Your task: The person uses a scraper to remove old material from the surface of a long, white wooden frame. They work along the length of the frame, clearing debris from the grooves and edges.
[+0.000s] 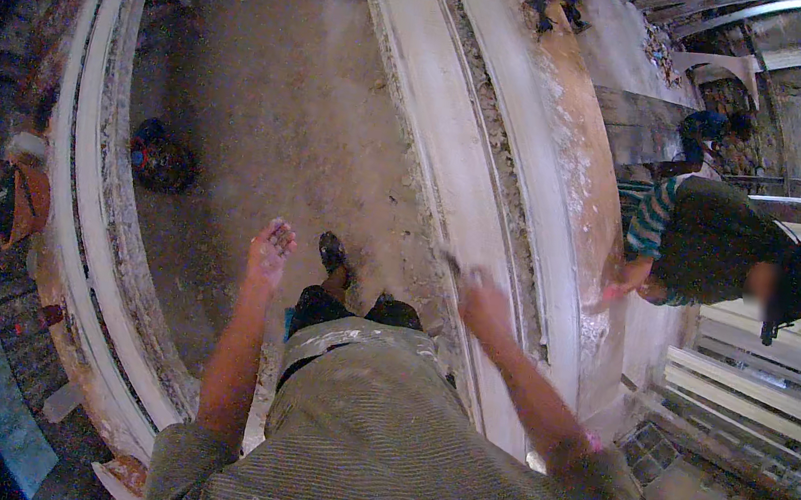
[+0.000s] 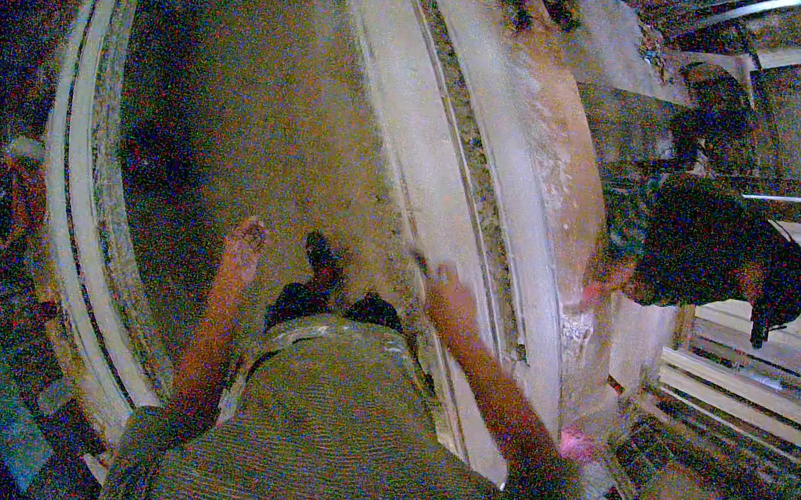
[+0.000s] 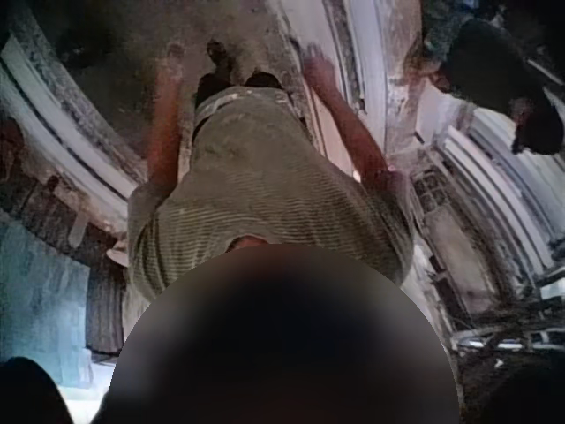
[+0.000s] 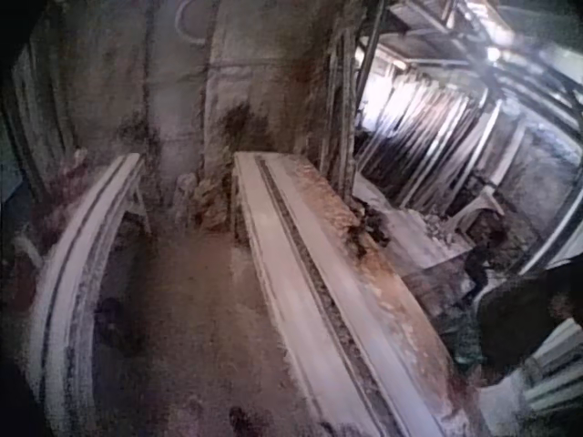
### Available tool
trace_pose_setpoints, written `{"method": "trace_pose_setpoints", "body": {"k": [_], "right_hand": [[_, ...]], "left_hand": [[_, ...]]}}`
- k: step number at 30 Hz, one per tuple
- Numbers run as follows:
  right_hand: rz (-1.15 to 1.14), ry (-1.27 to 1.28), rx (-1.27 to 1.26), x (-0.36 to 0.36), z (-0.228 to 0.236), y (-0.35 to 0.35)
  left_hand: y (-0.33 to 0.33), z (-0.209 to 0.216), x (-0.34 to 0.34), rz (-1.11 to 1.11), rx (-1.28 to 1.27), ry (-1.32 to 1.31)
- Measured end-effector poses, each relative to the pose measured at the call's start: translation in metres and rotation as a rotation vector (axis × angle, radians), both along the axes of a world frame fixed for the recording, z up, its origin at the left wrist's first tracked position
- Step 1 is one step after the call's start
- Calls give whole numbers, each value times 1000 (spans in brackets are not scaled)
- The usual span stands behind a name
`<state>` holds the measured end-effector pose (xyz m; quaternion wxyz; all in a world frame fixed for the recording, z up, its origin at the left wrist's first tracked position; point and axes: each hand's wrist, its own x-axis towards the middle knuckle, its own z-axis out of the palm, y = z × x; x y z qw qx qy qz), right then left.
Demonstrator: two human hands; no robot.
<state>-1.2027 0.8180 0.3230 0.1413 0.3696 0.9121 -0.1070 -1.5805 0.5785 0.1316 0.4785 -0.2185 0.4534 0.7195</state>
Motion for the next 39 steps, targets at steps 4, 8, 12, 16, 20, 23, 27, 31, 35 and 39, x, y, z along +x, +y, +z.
{"method": "trace_pose_setpoints", "body": {"k": [4,8,12,16,20,23,27,31,35,39], "right_hand": [[-141,365,8,-175,-39,127],[-84,389,22,-236,-57,182],[-209,300,-42,-144,-65,119],[-191,333,10,2,-54,0],[-737,435,-482,52,-40,-40],[-823,430,-494,-20,-58,4],[-504,661,-199,-215,-102,138],[-643,587,-459,-369,-110,260],[-102,456,-37,-333,-85,256],[-150,226,-231,-163,-39,137]], "left_hand": [[13,19,-22,-78,9,133],[51,14,-15,-141,46,155],[78,15,8,-215,189,52],[95,38,18,-261,183,-22],[128,56,25,-327,227,-70],[169,51,33,-400,299,-84],[258,23,21,-440,78,-113],[332,3,-24,-231,170,37],[338,9,-73,-246,147,115],[254,12,-102,-269,417,206]]}}
